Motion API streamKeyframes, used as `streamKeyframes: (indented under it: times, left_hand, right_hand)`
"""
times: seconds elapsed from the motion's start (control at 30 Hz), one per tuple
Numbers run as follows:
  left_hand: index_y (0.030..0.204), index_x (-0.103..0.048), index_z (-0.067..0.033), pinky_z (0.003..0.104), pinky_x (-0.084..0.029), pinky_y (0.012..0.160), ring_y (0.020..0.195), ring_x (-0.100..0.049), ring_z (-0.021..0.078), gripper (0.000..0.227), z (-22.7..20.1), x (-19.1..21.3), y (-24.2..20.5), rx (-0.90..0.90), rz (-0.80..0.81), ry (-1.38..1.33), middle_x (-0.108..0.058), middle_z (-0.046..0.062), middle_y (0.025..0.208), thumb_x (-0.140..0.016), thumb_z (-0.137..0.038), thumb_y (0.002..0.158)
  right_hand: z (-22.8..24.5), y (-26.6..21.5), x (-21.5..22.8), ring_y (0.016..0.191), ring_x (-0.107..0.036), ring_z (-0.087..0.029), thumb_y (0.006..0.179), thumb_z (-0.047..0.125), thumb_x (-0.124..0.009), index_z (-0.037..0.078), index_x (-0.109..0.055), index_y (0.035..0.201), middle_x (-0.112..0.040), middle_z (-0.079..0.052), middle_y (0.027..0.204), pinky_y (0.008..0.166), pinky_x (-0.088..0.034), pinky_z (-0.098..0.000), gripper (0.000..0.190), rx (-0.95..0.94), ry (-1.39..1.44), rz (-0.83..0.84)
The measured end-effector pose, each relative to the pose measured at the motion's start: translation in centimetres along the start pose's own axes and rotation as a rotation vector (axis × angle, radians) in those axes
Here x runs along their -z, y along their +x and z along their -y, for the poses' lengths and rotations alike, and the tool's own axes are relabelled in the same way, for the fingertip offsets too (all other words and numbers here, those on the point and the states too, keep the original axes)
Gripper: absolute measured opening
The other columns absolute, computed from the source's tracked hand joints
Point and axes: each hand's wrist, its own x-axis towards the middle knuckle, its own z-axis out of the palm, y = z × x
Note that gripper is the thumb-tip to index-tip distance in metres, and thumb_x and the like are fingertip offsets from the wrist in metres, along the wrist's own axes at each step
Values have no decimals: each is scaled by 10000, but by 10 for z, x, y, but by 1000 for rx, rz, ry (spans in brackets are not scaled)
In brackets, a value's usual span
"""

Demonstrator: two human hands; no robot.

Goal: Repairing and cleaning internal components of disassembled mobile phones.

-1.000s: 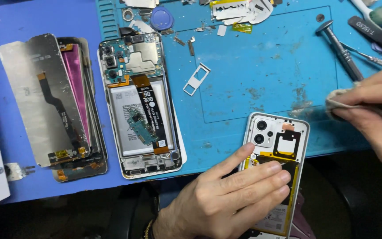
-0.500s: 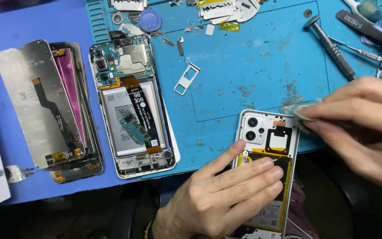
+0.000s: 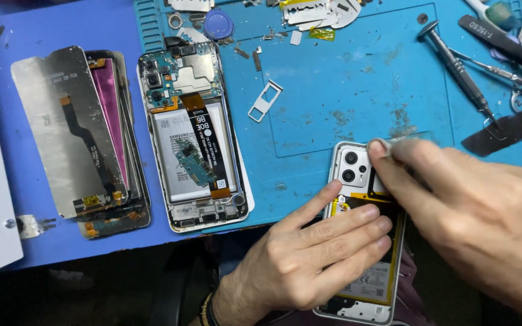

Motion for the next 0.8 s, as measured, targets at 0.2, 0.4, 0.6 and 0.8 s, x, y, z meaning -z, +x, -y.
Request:
streamKeyframes:
  times: [0.2, 0.4, 0.6, 0.8]
  left_hand:
    - [1122, -765, 30, 567, -499, 1172, 1218, -702, 284, 162, -4, 0, -1, 3, -40, 30, -740, 161, 1236, -738, -1, 965]
    - [1134, -765, 21, 556, -491, 1183, 1237, -691, 273, 174, -5, 0, -4, 9, -48, 41, -742, 153, 1244, -741, 5, 963]
    - [1140, -761, 21, 553, -493, 1185, 1248, -682, 266, 171, -5, 0, -3, 9, -47, 43, -731, 152, 1261, -730, -3, 974]
    - [1130, -761, 24, 557, -489, 1183, 1235, -690, 273, 165, -6, -1, -4, 9, -42, 39, -738, 156, 1244, -715, -3, 973]
  right_hand:
    - [6, -4, 4, 635, -665, -109, 809, 141, -591, 30, -605, 1411, -602, -20, 1255, 429, -533, -271, 612, 66, 6, -44]
    - [6, -9, -1, 765, -718, -150, 750, 111, -633, 21, -637, 1361, -635, -41, 1277, 523, -578, -295, 617, 73, 243, -88]
    - [0, -9, -7, 539, -686, -147, 654, -28, -669, 147, -609, 1440, -617, 31, 1210, 363, -550, -309, 807, -49, 170, -4]
    - [9, -3, 2, 653, -675, -89, 831, 148, -598, 66, -593, 1471, -594, 48, 1200, 429, -525, -244, 645, -5, -35, -24]
